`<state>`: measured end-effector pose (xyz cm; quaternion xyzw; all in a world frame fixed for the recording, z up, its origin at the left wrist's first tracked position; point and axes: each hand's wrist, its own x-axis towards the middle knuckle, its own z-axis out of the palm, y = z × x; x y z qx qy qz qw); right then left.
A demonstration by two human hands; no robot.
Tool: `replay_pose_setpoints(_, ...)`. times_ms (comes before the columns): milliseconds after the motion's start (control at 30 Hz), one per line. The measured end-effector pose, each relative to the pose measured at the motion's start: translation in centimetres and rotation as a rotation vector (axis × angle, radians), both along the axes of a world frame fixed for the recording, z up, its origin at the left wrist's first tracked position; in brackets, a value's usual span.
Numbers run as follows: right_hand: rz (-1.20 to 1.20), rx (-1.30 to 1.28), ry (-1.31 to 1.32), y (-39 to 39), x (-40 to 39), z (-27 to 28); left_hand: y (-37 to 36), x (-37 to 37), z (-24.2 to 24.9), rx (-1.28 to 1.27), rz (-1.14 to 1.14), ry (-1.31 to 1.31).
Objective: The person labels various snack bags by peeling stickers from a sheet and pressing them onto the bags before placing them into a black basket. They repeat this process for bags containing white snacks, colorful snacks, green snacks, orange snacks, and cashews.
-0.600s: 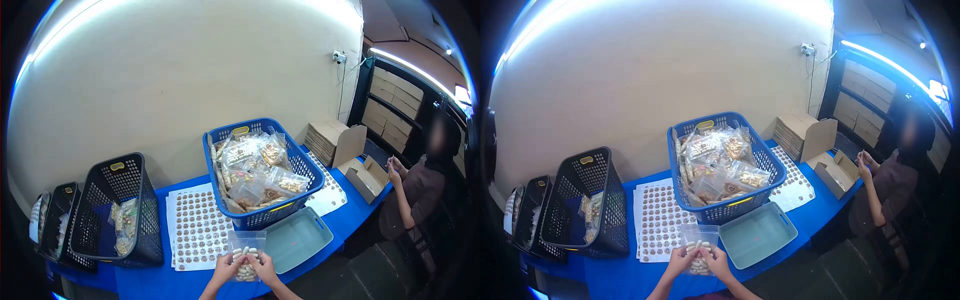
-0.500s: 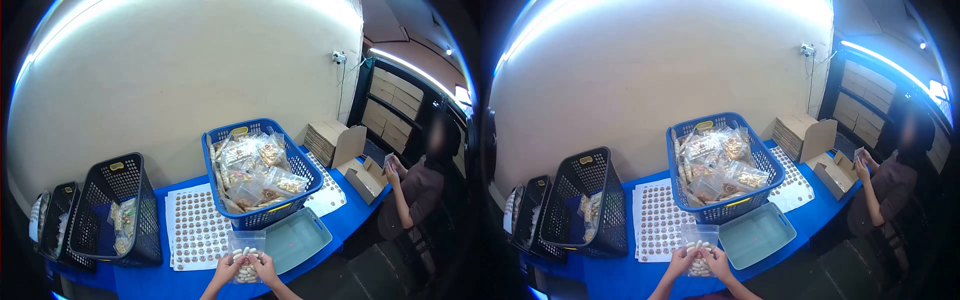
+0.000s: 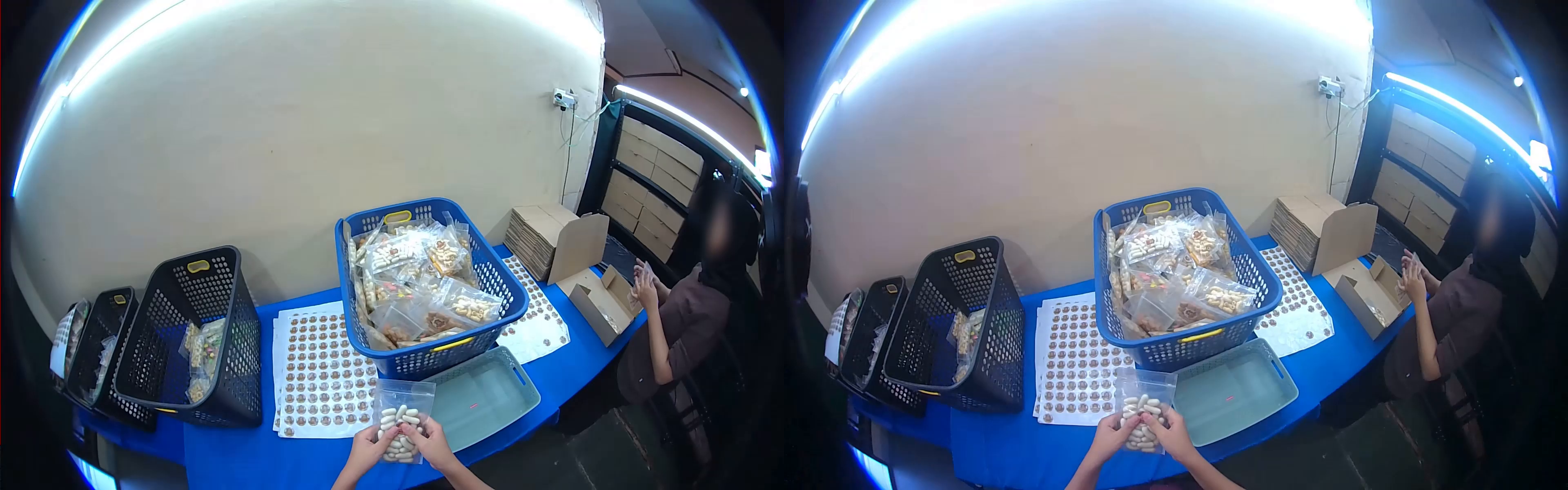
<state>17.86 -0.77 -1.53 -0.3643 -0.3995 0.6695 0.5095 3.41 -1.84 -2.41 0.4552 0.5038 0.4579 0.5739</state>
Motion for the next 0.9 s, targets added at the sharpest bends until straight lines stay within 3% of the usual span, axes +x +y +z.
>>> replay_pose_setpoints(367, 0.106, -0.061, -0.078, 0.3, 2.0, 0.6, -0.6, 1.7, -0.5, -0.009, 0.092, -0.057)
replay_pose_setpoints(567, 0.187, -0.104, -0.119, 0.7, 2.7, -1.1, -1.1, 1.0, -0.4, -0.118, -0.011, -0.170)
replay_pose_setpoints(767, 0.061, -0.115, -0.022, 0.4, 1.6, -1.5, -1.5, 1.3, 0.0, -0.035, -0.031, -0.051)
replay_pose_setpoints(900, -0.017, -0.082, -0.070, 0.2, 0.8, -1.4, -1.8, 2.2, -0.4, -0.043, 0.060, -0.257)
